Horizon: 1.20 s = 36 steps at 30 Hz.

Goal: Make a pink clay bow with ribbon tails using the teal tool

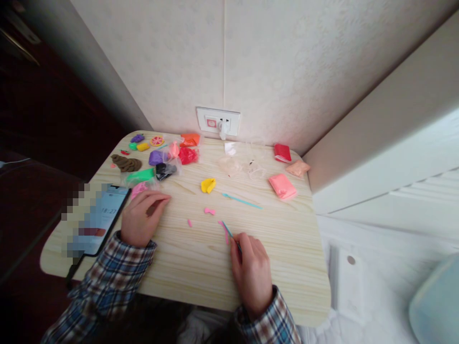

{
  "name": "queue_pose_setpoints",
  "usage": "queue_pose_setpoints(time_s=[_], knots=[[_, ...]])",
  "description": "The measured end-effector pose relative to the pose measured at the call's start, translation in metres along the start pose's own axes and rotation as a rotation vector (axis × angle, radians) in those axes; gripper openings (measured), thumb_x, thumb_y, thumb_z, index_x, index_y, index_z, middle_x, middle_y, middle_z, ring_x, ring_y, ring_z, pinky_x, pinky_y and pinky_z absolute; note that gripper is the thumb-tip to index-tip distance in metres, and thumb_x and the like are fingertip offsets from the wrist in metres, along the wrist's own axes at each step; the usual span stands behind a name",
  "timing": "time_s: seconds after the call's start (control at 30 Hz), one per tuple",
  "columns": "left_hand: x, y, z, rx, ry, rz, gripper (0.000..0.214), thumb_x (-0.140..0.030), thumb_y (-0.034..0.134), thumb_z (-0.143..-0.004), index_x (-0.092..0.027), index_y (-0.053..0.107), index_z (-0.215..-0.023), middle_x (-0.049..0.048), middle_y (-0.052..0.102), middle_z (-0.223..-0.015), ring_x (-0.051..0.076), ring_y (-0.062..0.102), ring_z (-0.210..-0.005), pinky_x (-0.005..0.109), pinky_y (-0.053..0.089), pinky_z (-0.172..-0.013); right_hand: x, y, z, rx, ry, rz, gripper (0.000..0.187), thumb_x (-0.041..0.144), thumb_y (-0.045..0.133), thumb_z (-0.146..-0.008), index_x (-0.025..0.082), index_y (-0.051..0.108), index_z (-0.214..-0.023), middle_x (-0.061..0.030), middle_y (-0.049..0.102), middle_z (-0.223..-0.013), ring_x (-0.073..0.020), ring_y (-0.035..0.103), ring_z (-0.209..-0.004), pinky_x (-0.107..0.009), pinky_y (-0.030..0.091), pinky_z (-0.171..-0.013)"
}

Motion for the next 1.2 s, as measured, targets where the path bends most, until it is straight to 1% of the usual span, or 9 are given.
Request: queue_pose_setpoints(time_s=[0.13,0.2,0.27,0.43,0.57,0.77,0.93,1.07,1.2], knots=[[-0.008,-0.014,-0.002,-0.106,0.054,0.006,0.010,-0.016,0.058,-0.083,-0.014,0.067,-0.087,0.0066,0.067,-0.083,0.018,0.062,-0.079,0.033,0.051,-0.077,0.003,0.000,-0.001,-0.010,-0.033,0.023,0.014,0.021,0.047,-0.089,0.019,0.050,-0.075,0.0011,0.055,-0.064,-0.0120,0.050,-0.059,-0.023,0.037,-0.057],[-0.021,-0.021,-0.002,-0.138,0.129,0.018,0.012,-0.013,0.058,-0.081,-0.014,0.066,-0.090,0.0072,0.066,-0.084,0.019,0.061,-0.080,0.034,0.051,-0.077,0.006,0.000,-0.001,-0.017,-0.062,0.042,0.015,0.019,0.047,-0.089,0.019,0.050,-0.075,0.0011,0.054,-0.063,-0.0121,0.049,-0.059,-0.023,0.036,-0.057],[-0.038,-0.022,0.001,-0.113,0.218,0.057,0.014,-0.010,0.057,-0.080,-0.014,0.065,-0.091,0.0074,0.066,-0.084,0.019,0.059,-0.081,0.034,0.050,-0.076,0.009,0.000,-0.002,-0.022,-0.093,0.065,0.016,0.018,0.046,-0.089,0.019,0.050,-0.074,0.0010,0.052,-0.061,-0.0124,0.048,-0.058,-0.023,0.035,-0.057],[-0.094,-0.001,0.021,0.150,0.455,0.195,0.020,-0.012,0.053,-0.084,-0.015,0.063,-0.101,0.0055,0.069,-0.097,0.019,0.058,-0.094,0.036,0.043,-0.083,0.015,0.001,-0.002,-0.002,-0.163,0.111,0.020,0.014,0.044,-0.089,0.019,0.047,-0.070,0.0007,0.050,-0.059,-0.0134,0.045,-0.059,-0.024,0.033,-0.058],[-0.120,0.019,0.032,0.316,0.513,0.161,0.021,-0.020,0.049,-0.089,-0.015,0.061,-0.106,0.0034,0.067,-0.110,0.018,0.056,-0.101,0.039,0.035,-0.089,0.017,0.002,-0.002,0.000,-0.185,0.136,0.023,0.013,0.043,-0.089,0.020,0.045,-0.068,0.0006,0.049,-0.058,-0.0137,0.044,-0.058,-0.024,0.033,-0.058],[-0.124,0.026,0.033,0.385,0.517,0.122,0.023,-0.022,0.046,-0.091,-0.014,0.058,-0.110,0.0030,0.065,-0.115,0.018,0.054,-0.104,0.039,0.031,-0.090,0.014,-0.001,-0.002,-0.044,-0.146,0.156,0.023,0.015,0.043,-0.089,0.020,0.047,-0.067,0.0011,0.050,-0.057,-0.0130,0.046,-0.056,-0.025,0.033,-0.057],[-0.120,0.026,0.033,0.398,0.473,0.141,0.025,-0.022,0.048,-0.089,-0.015,0.058,-0.111,0.0057,0.064,-0.113,0.020,0.052,-0.106,0.039,0.034,-0.089,-0.001,-0.007,-0.001,-0.083,-0.004,0.051,0.016,0.021,0.046,-0.089,0.020,0.052,-0.074,0.0017,0.056,-0.061,-0.0112,0.051,-0.057,-0.022,0.038,-0.056],[-0.117,0.026,0.031,0.389,0.434,0.146,0.025,-0.022,0.048,-0.088,-0.016,0.060,-0.110,0.0075,0.064,-0.108,0.022,0.052,-0.105,0.039,0.037,-0.088,-0.007,-0.007,-0.003,-0.018,0.080,-0.114,0.015,0.025,0.048,-0.088,0.020,0.055,-0.076,0.0025,0.059,-0.063,-0.0097,0.055,-0.058,-0.020,0.041,-0.056],[-0.116,0.025,0.031,0.379,0.417,0.138,0.025,-0.021,0.049,-0.087,-0.016,0.060,-0.109,0.0085,0.063,-0.106,0.023,0.052,-0.104,0.041,0.039,-0.086,-0.007,-0.007,-0.008,0.021,0.098,-0.146,0.017,0.028,0.049,-0.088,0.020,0.058,-0.075,0.0017,0.061,-0.065,-0.0106,0.057,-0.060,-0.021,0.043,-0.057]])
Point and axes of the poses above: each hand's wrist, its own z-axis away from the middle knuckle, its own y-axis out of the palm, x = y × z, the point moved 7 cm from there along -z, towards the middle knuckle
